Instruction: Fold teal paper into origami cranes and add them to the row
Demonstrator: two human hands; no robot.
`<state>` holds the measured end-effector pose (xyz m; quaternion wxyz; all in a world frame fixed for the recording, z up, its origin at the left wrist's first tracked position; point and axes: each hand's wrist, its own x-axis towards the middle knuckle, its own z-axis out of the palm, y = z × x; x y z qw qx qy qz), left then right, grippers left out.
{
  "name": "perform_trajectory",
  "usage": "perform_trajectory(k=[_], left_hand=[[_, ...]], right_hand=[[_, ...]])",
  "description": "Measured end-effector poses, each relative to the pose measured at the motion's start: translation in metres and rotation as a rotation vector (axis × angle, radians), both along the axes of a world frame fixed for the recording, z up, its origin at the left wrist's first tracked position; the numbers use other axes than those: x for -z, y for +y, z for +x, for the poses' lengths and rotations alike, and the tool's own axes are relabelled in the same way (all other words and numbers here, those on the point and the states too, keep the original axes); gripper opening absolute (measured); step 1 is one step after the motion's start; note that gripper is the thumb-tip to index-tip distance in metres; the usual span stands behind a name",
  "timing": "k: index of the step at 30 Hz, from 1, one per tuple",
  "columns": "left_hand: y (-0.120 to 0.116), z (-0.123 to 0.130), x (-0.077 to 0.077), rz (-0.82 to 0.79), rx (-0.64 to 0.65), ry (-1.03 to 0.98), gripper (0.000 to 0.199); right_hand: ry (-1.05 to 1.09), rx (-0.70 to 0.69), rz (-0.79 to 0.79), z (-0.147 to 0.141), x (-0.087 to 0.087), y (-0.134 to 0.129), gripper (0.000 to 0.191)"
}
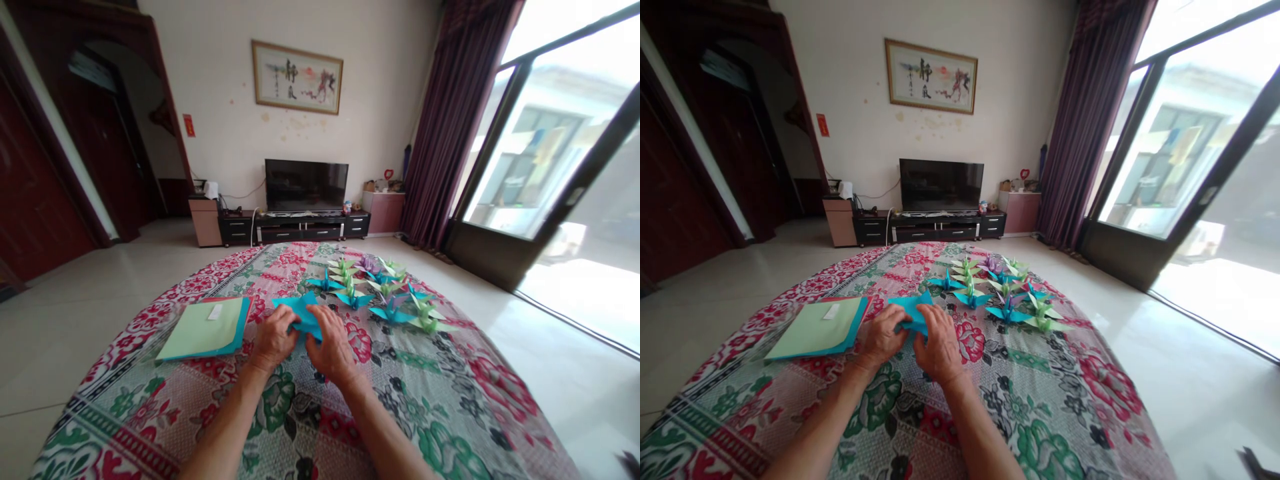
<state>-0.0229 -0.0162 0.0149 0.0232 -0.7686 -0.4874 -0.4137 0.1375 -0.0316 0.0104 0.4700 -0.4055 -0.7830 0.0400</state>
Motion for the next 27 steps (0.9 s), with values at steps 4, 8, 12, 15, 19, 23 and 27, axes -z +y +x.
perform_trajectory(k=[4, 8, 12, 15, 19, 23, 27], left_hand=[[-0.001, 0.008, 0.006, -0.146, 0.07, 0.088, 0.021], [0.001, -0.004, 0.002, -0.257, 0.168, 0.138, 0.03], [0.004, -0.018, 0.0, -0.26, 0.151, 0.158, 0.036], [0.004, -0.022, 0.001, -0.252, 0.144, 0.185, 0.033], [0.001, -0.02, 0.002, -0.33, 0.115, 0.236, 0.029], [-0.001, -0.012, 0.004, -0.39, 0.11, 0.304, 0.031], [-0.004, 0.0, 0.006, -0.394, 0.104, 0.382, 0.034]], right_hand=[[-0.149, 0.081, -0.159, -0.005, 0.024, 0.003, 0.05], [-0.195, 0.076, -0.213, 0.002, 0.028, 0.006, 0.037], [-0.17, 0.051, -0.167, 0.008, 0.019, 0.006, 0.026], [-0.175, -0.006, -0.123, 0.011, 0.015, 0.005, 0.024], [-0.215, 0.003, -0.132, 0.019, 0.013, 0.004, 0.025], [-0.315, 0.024, -0.223, 0.031, 0.01, 0.003, 0.028], [-0.417, 0.02, -0.251, 0.041, 0.002, -0.004, 0.031]])
